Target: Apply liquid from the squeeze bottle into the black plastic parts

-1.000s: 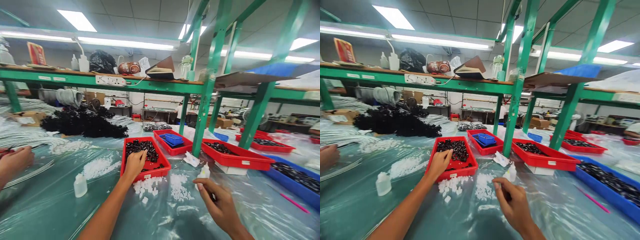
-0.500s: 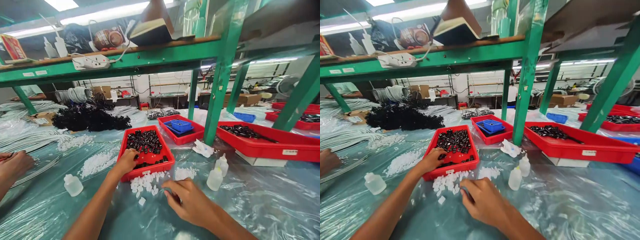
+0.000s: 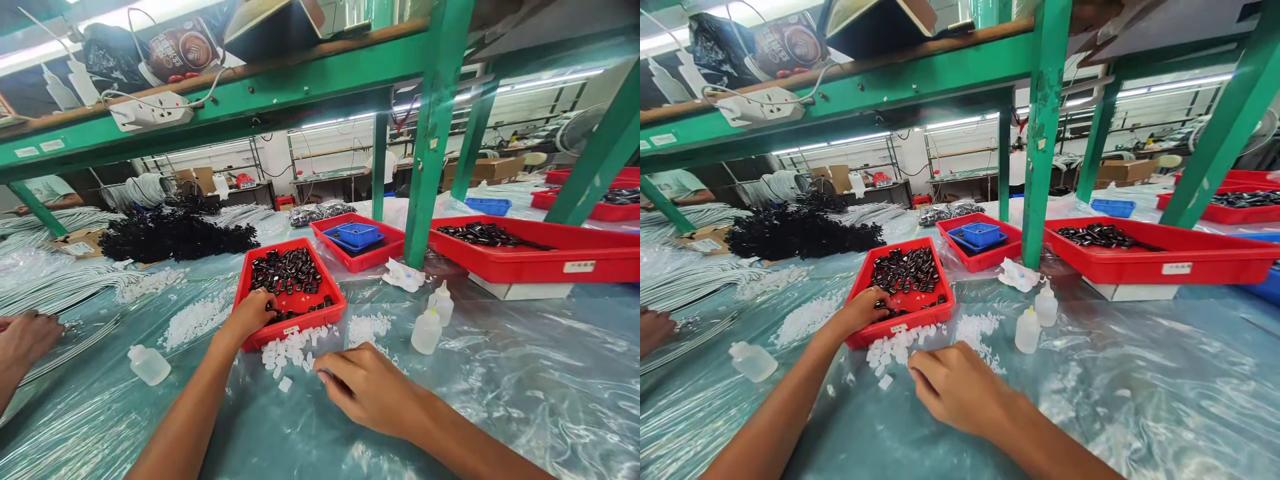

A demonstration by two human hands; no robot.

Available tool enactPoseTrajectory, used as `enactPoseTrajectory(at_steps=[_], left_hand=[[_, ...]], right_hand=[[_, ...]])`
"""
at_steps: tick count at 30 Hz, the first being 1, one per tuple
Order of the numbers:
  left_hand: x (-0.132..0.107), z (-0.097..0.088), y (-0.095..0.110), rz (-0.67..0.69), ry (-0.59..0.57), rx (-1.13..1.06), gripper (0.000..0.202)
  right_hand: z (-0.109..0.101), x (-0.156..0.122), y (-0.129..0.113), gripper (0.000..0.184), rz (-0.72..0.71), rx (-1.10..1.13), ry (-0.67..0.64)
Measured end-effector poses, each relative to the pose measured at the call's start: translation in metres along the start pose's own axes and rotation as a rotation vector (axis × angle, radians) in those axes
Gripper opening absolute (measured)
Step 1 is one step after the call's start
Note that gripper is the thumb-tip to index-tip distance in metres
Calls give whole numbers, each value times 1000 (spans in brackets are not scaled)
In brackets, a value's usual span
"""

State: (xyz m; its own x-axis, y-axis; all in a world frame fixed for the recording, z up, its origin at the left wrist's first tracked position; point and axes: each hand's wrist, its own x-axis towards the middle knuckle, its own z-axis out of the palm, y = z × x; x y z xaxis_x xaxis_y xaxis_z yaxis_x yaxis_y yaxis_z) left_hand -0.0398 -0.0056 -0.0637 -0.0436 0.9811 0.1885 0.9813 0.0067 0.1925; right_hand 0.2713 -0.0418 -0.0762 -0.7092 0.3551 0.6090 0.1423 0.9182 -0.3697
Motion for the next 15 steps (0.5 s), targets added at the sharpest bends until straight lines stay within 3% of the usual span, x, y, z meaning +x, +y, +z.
enactPoseTrajectory(at_steps=[4, 7, 12, 15], left_hand=[[-7, -17, 18, 52, 128, -67, 14], [-19, -25, 48, 151, 185, -171, 28], [-50, -20, 108, 384, 176, -326, 28], [-62, -15, 125, 439, 156, -381, 26]], right_hand=[[-6, 3, 4, 21, 50, 35, 64], [-16, 6, 7, 18, 149, 55, 175], [-30, 12, 14, 15, 248, 77, 253], [-32, 12, 18, 16, 227, 76, 217]])
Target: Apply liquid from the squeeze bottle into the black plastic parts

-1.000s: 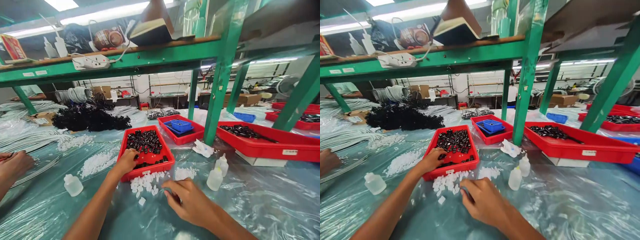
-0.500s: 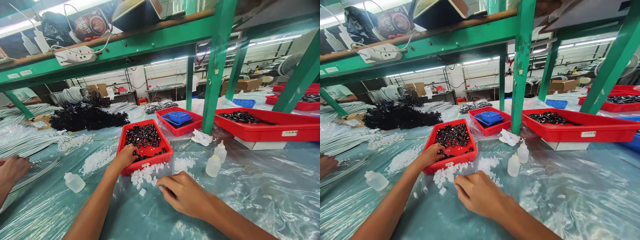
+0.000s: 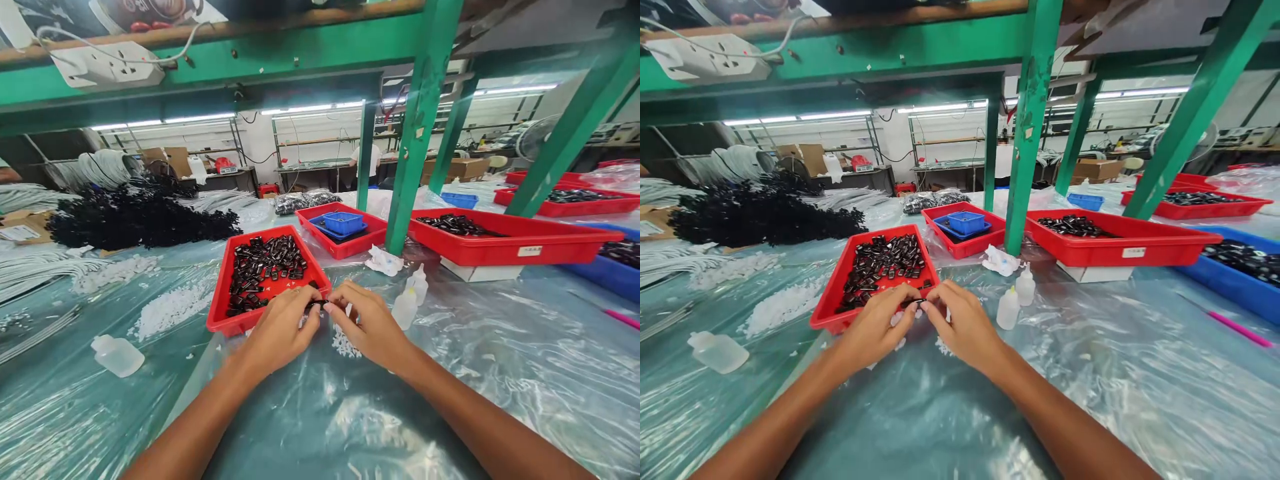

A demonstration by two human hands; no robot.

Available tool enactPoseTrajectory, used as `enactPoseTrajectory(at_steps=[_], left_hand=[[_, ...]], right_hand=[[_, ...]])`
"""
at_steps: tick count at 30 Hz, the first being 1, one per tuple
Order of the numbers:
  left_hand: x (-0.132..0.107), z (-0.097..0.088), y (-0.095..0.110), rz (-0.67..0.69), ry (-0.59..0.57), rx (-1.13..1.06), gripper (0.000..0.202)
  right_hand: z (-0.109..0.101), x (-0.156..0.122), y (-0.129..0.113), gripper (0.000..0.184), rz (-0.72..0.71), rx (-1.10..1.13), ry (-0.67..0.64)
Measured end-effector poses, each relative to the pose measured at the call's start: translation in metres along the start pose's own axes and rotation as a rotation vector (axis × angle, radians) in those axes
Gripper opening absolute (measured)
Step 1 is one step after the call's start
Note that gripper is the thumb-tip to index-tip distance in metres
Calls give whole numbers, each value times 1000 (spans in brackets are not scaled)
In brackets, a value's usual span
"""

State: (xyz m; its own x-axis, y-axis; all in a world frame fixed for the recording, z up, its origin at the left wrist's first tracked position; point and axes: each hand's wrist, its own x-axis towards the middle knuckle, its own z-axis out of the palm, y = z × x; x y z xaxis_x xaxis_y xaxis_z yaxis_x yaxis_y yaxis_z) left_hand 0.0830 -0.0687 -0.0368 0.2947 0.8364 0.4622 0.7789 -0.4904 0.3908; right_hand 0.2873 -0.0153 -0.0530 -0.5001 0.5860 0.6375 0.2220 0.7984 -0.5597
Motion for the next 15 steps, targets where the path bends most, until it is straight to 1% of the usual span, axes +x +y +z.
enactPoseTrajectory(at_steps=[3, 5, 8, 10, 13, 15], left_hand=[[0, 0, 0, 18, -11, -27, 25], [2, -5, -7, 18, -12, -23, 23], [7, -15, -20, -22, 32, 8, 19], [8, -19, -27, -49, 68, 30, 20], [8, -18, -30, -48, 78, 50, 20], [6, -13, -28, -31, 65, 54, 20]], right_hand=[[-5, 1, 2, 23, -36, -14, -58], [-10, 2, 2, 24, -51, -31, -96], [-16, 3, 0, 24, -65, -44, -177], [-17, 1, -2, 21, -79, -34, -282], [-13, -3, -7, 14, -111, -10, -474], [-13, -4, -10, 13, -115, -8, -526]])
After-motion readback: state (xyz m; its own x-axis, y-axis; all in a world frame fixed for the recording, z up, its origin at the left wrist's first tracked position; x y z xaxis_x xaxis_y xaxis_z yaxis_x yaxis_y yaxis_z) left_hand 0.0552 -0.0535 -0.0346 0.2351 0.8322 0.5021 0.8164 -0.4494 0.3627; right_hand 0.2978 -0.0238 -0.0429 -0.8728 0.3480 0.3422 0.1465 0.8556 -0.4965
